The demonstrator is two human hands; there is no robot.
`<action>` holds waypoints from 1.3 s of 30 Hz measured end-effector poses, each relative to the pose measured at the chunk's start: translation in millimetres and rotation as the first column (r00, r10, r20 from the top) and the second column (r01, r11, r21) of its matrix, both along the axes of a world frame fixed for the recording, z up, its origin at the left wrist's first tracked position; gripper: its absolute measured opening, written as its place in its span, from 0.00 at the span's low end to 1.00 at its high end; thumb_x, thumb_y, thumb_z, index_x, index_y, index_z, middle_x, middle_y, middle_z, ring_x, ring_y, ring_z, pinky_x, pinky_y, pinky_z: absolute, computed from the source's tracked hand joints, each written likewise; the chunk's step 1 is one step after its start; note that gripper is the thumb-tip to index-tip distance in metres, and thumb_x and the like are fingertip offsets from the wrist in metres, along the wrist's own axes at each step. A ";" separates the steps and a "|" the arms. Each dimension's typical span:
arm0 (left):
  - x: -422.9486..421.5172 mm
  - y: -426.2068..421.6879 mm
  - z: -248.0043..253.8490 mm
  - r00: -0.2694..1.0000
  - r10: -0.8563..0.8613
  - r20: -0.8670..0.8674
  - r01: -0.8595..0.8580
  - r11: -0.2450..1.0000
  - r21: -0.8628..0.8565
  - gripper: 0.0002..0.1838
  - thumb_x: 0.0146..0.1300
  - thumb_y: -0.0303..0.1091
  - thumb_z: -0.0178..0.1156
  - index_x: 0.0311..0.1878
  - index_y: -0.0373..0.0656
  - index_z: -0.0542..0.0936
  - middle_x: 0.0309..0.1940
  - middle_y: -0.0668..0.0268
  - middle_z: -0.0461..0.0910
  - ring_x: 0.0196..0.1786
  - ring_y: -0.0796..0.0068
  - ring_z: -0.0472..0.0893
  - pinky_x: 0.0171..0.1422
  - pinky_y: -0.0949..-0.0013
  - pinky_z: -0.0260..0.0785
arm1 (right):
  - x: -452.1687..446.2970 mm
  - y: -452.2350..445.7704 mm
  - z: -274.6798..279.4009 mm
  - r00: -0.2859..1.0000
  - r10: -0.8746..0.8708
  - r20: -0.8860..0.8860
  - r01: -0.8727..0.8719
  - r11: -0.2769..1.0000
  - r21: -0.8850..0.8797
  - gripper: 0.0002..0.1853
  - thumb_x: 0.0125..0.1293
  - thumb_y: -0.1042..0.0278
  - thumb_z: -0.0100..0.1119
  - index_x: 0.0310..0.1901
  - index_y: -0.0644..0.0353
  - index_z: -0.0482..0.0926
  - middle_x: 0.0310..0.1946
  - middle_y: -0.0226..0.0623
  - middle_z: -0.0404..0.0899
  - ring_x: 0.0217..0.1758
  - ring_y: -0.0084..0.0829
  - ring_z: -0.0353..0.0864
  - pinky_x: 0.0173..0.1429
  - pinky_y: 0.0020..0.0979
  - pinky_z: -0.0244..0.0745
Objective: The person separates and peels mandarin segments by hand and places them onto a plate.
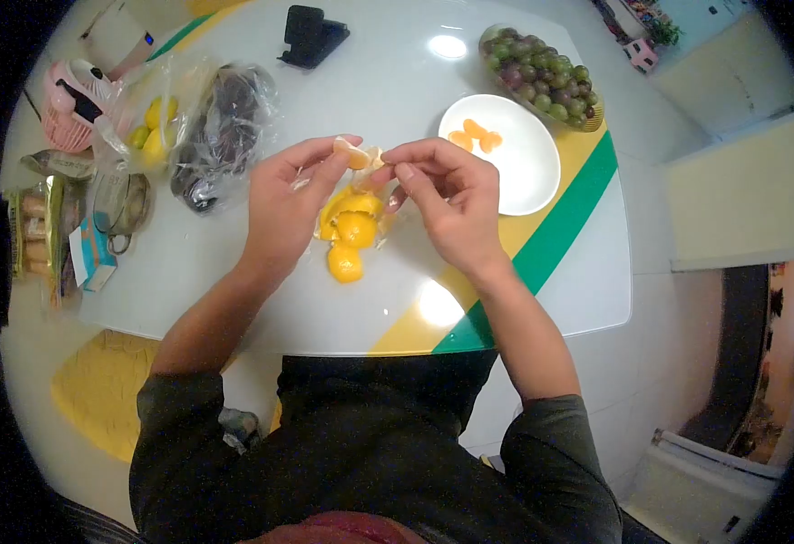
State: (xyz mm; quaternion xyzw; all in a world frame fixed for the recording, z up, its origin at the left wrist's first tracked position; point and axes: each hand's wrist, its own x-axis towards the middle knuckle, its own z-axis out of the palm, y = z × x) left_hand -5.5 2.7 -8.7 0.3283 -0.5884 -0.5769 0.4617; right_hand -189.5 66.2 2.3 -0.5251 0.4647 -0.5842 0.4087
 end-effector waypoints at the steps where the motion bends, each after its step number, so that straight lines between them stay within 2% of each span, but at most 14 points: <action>1: 0.6 0.0 1.4 1.000 -0.007 0.010 0.007 1.000 -0.011 0.13 0.73 0.31 0.64 0.52 0.30 0.85 0.42 0.62 0.87 0.42 0.81 0.84 0.48 0.75 0.79 | -0.2 -1.8 -4.6 1.000 -0.011 -0.023 0.010 0.999 -0.033 0.07 0.72 0.79 0.61 0.48 0.70 0.83 0.40 0.42 0.88 0.36 0.22 0.86 0.38 0.22 0.80; 8: 0.4 2.3 2.4 0.990 -0.139 -0.020 0.140 0.987 0.080 0.14 0.72 0.33 0.66 0.50 0.29 0.85 0.36 0.62 0.87 0.37 0.81 0.85 0.43 0.77 0.79 | 3.2 -3.9 -3.6 0.959 -0.125 -0.255 0.102 0.990 -0.101 0.09 0.68 0.75 0.70 0.47 0.68 0.87 0.36 0.37 0.88 0.34 0.20 0.85 0.36 0.21 0.79; 11: 1.2 1.0 1.3 0.991 -0.129 0.023 0.127 0.990 0.066 0.15 0.72 0.34 0.67 0.49 0.28 0.85 0.35 0.62 0.87 0.37 0.80 0.85 0.42 0.77 0.79 | 0.2 -3.0 -7.8 0.992 -0.065 -0.104 0.069 0.997 0.033 0.09 0.68 0.75 0.69 0.47 0.69 0.87 0.33 0.36 0.88 0.32 0.20 0.85 0.35 0.20 0.79; 14: 0.9 1.3 -0.2 0.991 -0.130 -0.014 0.131 0.984 0.122 0.15 0.72 0.34 0.67 0.48 0.28 0.85 0.34 0.61 0.87 0.36 0.80 0.86 0.42 0.77 0.79 | 2.1 -1.2 0.9 0.988 -0.080 -0.129 0.095 0.989 0.113 0.07 0.70 0.75 0.67 0.45 0.69 0.86 0.32 0.35 0.87 0.32 0.21 0.86 0.35 0.20 0.78; 20: 1.1 1.8 2.3 0.986 -0.161 -0.040 0.166 0.974 0.152 0.14 0.71 0.34 0.68 0.46 0.29 0.85 0.32 0.62 0.87 0.34 0.80 0.85 0.40 0.77 0.79 | 0.9 -1.7 -1.4 0.996 -0.012 -0.092 0.028 0.985 0.169 0.10 0.71 0.70 0.67 0.48 0.68 0.84 0.33 0.34 0.87 0.32 0.18 0.86 0.29 0.17 0.73; 23: 3.4 0.6 1.8 0.978 -0.204 -0.049 0.209 0.966 0.152 0.13 0.71 0.35 0.69 0.43 0.30 0.86 0.30 0.63 0.86 0.31 0.81 0.83 0.38 0.78 0.77 | 3.7 -0.8 0.8 0.998 0.054 -0.023 -0.049 0.980 0.193 0.13 0.71 0.68 0.68 0.51 0.67 0.83 0.34 0.34 0.87 0.31 0.17 0.85 0.25 0.16 0.70; 26: 4.7 0.1 0.6 0.981 -0.194 -0.017 0.194 0.971 0.142 0.11 0.69 0.33 0.69 0.41 0.30 0.86 0.29 0.64 0.86 0.30 0.84 0.81 0.37 0.79 0.75 | -5.0 -2.1 0.2 0.995 0.086 0.052 -0.096 0.970 0.223 0.11 0.72 0.69 0.66 0.49 0.68 0.83 0.34 0.35 0.88 0.31 0.19 0.86 0.24 0.16 0.70; 29: 2.5 0.7 1.1 0.988 -0.143 0.064 0.138 0.988 0.073 0.09 0.67 0.29 0.70 0.42 0.31 0.87 0.30 0.66 0.86 0.31 0.86 0.80 0.37 0.80 0.74 | -10.3 -4.0 2.1 0.976 0.077 0.203 -0.125 0.964 0.237 0.10 0.73 0.70 0.65 0.48 0.68 0.83 0.35 0.35 0.88 0.31 0.21 0.87 0.23 0.17 0.69; 32: -1.3 2.4 0.1 0.996 -0.051 0.072 0.050 0.999 0.010 0.09 0.64 0.27 0.71 0.43 0.31 0.87 0.31 0.68 0.86 0.33 0.87 0.79 0.38 0.80 0.73 | -12.2 -4.4 0.5 0.974 0.049 0.221 -0.101 0.967 0.233 0.08 0.74 0.70 0.63 0.47 0.68 0.83 0.36 0.36 0.88 0.32 0.22 0.89 0.22 0.17 0.69; 35: 0.0 5.1 6.9 0.992 -0.058 0.113 0.059 0.998 0.000 0.10 0.62 0.26 0.73 0.43 0.31 0.87 0.32 0.68 0.85 0.33 0.88 0.78 0.38 0.80 0.72 | -9.0 -3.3 0.5 0.982 0.015 0.188 -0.060 0.970 0.236 0.09 0.75 0.69 0.63 0.47 0.66 0.83 0.36 0.36 0.88 0.32 0.22 0.90 0.22 0.18 0.70; 37: 3.1 8.5 6.6 0.977 -0.020 0.212 0.042 0.994 -0.099 0.10 0.60 0.26 0.73 0.43 0.31 0.86 0.32 0.69 0.85 0.33 0.89 0.77 0.37 0.81 0.71 | -5.3 -2.4 -1.7 0.990 0.021 0.139 -0.058 0.962 0.267 0.09 0.75 0.68 0.62 0.47 0.66 0.83 0.35 0.35 0.88 0.33 0.22 0.90 0.22 0.18 0.70; 38: -12.7 -1.4 12.8 0.978 -0.022 0.207 0.066 0.976 -0.206 0.11 0.60 0.25 0.74 0.43 0.31 0.86 0.31 0.69 0.85 0.33 0.89 0.76 0.37 0.81 0.70 | -18.6 -6.5 10.4 0.998 -0.014 0.064 -0.002 0.973 0.233 0.10 0.75 0.67 0.62 0.47 0.66 0.83 0.35 0.35 0.88 0.33 0.22 0.90 0.22 0.19 0.70; 39: -9.1 -0.3 10.2 0.980 -0.022 0.197 0.056 0.984 -0.167 0.11 0.59 0.25 0.74 0.44 0.31 0.86 0.31 0.69 0.84 0.32 0.89 0.76 0.37 0.81 0.70 | -13.1 -6.5 8.6 0.997 0.001 0.072 -0.018 0.971 0.238 0.10 0.75 0.67 0.62 0.47 0.66 0.83 0.34 0.35 0.88 0.32 0.21 0.89 0.22 0.19 0.70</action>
